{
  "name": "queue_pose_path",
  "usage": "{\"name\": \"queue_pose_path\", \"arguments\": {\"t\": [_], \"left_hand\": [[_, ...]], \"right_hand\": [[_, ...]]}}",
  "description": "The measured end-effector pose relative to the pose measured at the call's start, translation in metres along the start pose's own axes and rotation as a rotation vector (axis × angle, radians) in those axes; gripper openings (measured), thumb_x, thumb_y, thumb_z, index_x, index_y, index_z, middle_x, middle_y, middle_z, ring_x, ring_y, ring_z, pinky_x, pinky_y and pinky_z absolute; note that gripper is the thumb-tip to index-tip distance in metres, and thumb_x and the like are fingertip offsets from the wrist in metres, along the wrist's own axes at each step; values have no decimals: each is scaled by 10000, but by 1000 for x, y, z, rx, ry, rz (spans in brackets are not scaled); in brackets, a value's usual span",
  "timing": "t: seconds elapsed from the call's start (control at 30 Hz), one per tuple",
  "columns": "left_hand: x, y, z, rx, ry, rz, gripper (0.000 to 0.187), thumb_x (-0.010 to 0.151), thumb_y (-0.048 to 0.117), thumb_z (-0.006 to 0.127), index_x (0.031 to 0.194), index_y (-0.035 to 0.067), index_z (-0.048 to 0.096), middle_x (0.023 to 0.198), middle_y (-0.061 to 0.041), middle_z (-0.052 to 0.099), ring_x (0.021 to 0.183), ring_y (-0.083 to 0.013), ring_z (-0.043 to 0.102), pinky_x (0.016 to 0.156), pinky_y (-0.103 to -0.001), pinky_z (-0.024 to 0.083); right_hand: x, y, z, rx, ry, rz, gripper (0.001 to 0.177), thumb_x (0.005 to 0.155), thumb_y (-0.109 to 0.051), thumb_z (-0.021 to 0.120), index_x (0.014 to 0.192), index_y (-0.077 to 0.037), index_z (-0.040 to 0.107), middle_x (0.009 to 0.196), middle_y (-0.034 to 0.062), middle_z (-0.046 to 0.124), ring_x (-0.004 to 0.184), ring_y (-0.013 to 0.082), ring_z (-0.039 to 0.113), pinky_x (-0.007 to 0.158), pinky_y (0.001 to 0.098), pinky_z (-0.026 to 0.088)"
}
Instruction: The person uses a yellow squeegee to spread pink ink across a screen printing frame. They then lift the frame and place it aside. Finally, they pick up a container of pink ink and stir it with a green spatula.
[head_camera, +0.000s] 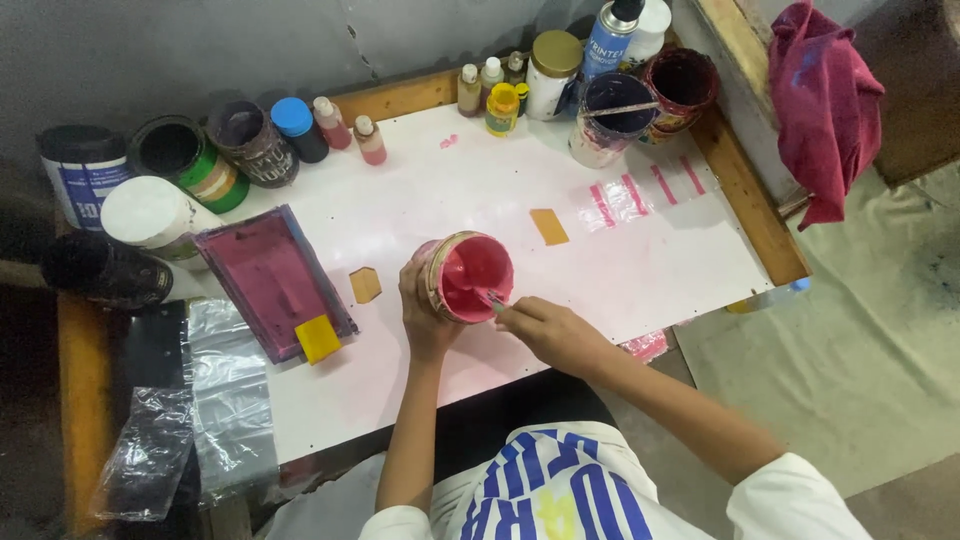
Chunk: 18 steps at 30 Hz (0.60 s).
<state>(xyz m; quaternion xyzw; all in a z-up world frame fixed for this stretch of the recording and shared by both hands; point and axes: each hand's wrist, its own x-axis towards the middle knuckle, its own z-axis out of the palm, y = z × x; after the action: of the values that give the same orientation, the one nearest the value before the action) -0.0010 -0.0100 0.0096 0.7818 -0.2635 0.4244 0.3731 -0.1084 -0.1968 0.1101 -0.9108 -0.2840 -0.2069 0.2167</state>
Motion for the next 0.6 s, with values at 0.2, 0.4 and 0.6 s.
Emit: {"name": "queue_pose_path", "arguments": {"t": [0.2,0.4,0.6], "left_hand": [[-16,-7,3,50,8,31,908,714,433,904,1395,16,473,1320,-218,541,1208,-460,575,1025,-557,524],[-10,-2,7,113,10,40,861,722,429,897,1362,19,492,1314,-218,546,1206,-442,580,1020,-551,537],[-34,-21,12,130,-50,109,827,714,418,896,1342,24,529,1315,-194,566,1276,-426,558,1082,-547,498]], "right_hand": [[13,-1,-7,-28,90,-50,162,981,-83,632,1127,-63,701,864,56,610,751,207,614,667,276,564],[-5,-8,29,-117,80,-7,116,1012,-158,617,1069,-74,670,795,38,545,686,191,580,595,250,546],[20,-18,-17,403,6,364,109,958,-76,666,1052,-73,721,801,76,672,671,233,730,603,322,617]]}}
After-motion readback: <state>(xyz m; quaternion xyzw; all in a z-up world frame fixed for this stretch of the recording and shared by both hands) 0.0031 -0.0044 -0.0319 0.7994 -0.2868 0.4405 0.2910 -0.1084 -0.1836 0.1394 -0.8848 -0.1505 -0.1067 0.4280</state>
